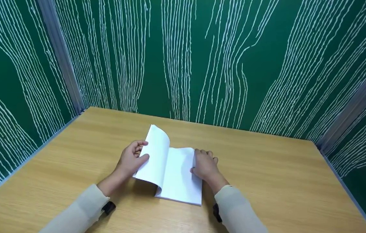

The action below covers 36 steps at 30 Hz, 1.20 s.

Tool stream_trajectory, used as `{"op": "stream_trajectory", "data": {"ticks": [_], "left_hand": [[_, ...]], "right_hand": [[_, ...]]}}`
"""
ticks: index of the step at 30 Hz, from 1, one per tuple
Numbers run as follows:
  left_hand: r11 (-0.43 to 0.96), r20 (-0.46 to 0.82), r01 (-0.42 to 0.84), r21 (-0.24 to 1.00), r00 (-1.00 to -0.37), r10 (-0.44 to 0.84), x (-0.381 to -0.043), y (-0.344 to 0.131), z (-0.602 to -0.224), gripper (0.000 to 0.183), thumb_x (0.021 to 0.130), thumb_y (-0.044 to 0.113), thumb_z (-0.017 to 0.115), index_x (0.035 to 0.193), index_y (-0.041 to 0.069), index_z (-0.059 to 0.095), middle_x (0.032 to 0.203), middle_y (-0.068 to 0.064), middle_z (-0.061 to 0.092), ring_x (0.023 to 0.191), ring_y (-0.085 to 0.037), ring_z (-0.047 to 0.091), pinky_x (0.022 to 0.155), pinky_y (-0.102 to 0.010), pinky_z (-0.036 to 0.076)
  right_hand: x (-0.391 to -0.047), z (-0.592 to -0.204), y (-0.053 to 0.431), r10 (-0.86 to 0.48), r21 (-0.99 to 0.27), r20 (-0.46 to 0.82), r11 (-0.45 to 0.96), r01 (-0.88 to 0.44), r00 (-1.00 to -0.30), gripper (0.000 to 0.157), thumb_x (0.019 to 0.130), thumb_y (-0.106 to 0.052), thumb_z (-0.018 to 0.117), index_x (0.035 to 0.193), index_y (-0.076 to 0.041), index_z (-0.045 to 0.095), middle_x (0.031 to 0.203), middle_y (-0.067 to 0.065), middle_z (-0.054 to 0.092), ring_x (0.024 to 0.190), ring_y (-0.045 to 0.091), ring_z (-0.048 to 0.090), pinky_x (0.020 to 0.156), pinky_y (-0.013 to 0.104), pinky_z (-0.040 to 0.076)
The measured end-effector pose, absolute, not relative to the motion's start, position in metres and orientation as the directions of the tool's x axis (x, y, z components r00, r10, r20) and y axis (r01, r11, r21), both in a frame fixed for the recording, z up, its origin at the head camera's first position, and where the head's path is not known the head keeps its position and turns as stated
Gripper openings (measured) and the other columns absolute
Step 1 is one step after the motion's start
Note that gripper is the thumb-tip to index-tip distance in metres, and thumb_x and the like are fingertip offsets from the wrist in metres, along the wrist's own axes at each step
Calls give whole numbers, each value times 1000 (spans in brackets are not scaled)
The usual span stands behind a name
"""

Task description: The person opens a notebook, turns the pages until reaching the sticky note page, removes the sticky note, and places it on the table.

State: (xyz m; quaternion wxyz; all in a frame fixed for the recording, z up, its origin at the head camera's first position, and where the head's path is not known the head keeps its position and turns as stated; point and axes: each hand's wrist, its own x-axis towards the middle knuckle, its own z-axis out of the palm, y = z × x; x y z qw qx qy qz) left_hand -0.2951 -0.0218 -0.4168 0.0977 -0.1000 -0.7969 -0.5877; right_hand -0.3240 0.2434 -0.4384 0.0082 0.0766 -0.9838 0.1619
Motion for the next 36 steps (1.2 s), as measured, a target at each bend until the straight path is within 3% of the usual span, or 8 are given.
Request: {"op": "stream_trajectory", "data": {"ticks": [12,18,23,36], "left_hand": [[298,273,274,914,-961,46,-294,-22,-417,39,83,14,68,120,10,58,98,0,62,81,-17,51,74,-33,43],[291,256,259,921,-965,49,-295,-22,-419,39,83,15,68,121,11,58,103,1,63,85,-17,52,77,-33,43],[284,278,283,916,-959,57,-294,-22,-418,38,82,13,67,119,9,58,96,0,63,79,-17,50,73,-33,41],[285,263,266,921,-964,50,-295,-21,-418,37,84,14,68,120,10,58,100,0,66,84,-18,53,77,-35,43]], "right_hand": [[-324,-436,244,-124,-377,37,917,-129,-992,81,77,-13,82,144,-1,39,138,28,43,122,44,46,99,70,23],[-324,-436,245,-114,-287,-32,953,-100,-993,79,81,-21,79,144,3,38,135,28,48,126,47,40,100,68,19],[-325,-436,245,-114,-250,-71,964,-93,-991,74,84,-24,75,141,7,40,132,27,51,127,46,38,99,68,22],[-324,-435,243,-115,-310,-21,945,-102,-993,68,82,-19,78,141,-2,46,135,23,50,121,43,40,98,64,25]]}}
